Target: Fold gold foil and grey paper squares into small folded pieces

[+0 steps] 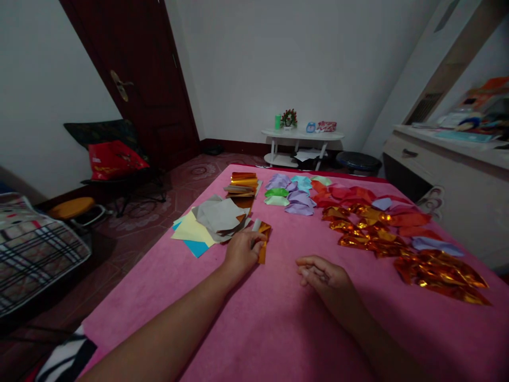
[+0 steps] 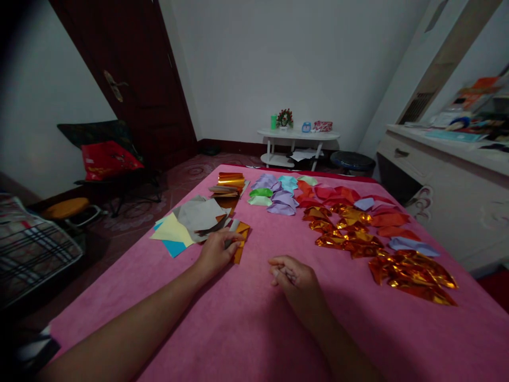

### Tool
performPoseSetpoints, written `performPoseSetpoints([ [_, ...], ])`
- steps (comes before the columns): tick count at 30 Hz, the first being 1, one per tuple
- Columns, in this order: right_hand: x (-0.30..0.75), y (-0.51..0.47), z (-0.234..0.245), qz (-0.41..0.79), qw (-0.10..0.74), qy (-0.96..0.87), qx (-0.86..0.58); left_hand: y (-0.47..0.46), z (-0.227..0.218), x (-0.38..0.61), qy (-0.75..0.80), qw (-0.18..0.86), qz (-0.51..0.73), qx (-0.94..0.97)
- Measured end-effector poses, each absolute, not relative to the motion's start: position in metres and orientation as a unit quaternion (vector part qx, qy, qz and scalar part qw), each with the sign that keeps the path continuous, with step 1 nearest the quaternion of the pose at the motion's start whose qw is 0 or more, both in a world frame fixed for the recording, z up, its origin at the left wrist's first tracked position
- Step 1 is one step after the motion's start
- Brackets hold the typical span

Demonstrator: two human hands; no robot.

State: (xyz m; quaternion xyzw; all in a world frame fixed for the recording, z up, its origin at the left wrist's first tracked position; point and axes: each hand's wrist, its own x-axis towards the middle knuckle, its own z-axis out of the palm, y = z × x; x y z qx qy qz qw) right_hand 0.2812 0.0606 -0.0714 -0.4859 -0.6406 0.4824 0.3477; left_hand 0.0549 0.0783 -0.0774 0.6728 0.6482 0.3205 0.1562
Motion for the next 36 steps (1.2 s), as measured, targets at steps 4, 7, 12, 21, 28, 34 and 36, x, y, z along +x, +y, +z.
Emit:
performPoseSetpoints([
  [4, 0.284, 0.062, -0.076, 0.484, 0.344, -0.647, -0.479, 0.079, -0.077, 0.051, 0.689, 0.098, 0.279, 0.662],
  [7, 0.285, 0.062, -0.078, 0.483, 0.339, -0.65, -0.479, 0.077, -0.073, 0.051, 0.685, 0.027, 0.222, 0.694],
  [12, 0.284, 0.061, -0.079, 0.487, 0.337, -0.646, -0.482, 0.072, -0.07, 0.059, 0.679, 0.017, 0.19, 0.709],
  [21, 0.285, 0.064, -0.081, 0.479, 0.326, -0.656, -0.484, 0.074, -0.081, 0.06, 0.677, 0.017, 0.177, 0.715],
  [28, 0.283, 0.063, -0.079, 0.485, 0.33, -0.652, -0.481, 0.075, -0.086, 0.059, 0.672, 0.025, 0.181, 0.718],
  [34, 0.282, 0.065, -0.081, 0.498, 0.341, -0.645, -0.469, 0.065, -0.084, 0.062, 0.64, 0.039, 0.177, 0.746],
  [36, 0.283, 0.065, -0.082, 0.495, 0.342, -0.649, -0.466, 0.057, -0.084, 0.062, 0.627, 0.044, 0.174, 0.758],
])
